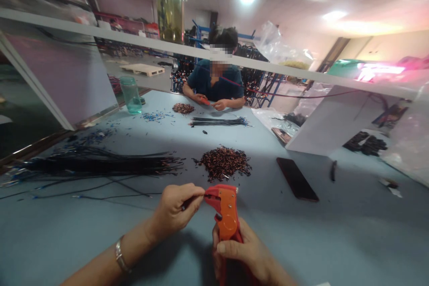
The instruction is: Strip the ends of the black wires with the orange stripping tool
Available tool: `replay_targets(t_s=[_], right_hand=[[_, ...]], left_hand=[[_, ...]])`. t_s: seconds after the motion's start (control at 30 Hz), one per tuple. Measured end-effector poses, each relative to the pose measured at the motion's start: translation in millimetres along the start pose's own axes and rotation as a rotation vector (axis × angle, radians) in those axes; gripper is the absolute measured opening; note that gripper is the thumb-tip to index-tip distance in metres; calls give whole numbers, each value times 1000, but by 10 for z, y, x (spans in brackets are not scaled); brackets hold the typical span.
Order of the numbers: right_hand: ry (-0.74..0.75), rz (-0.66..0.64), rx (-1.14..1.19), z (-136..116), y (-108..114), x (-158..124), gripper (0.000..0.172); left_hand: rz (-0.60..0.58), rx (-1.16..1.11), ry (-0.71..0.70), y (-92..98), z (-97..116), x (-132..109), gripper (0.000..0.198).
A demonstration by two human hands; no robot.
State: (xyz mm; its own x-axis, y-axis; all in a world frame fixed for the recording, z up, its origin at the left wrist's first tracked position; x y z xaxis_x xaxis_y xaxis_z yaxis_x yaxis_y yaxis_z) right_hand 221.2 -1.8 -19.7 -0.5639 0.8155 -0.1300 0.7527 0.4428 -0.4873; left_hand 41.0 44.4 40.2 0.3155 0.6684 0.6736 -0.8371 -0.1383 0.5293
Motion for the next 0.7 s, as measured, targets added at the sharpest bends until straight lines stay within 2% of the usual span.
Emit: replay_targets(t_s=[0.2,0.7], right_hand=[[10,18,-45,0,-2,-7,33],[-6,70,-114,32,-31,29,40]], left_hand=[[-9,15,-20,-10,-3,-2,16],[23,-17,67,-89,-61,-60,17]])
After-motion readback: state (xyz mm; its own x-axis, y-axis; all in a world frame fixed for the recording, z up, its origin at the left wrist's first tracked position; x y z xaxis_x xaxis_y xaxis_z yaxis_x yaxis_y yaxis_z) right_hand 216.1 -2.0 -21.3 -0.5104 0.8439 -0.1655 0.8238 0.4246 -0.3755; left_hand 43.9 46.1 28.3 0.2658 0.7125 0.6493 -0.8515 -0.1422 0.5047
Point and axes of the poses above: each hand's wrist, its own x-axis towards the middle knuckle, its own y-axis out of the back of the hand, z = x × y, the point moved 3 cm from there along x, towards the middle knuckle, and after that the axes turned 4 degrees about x, right-handed, at the moved point
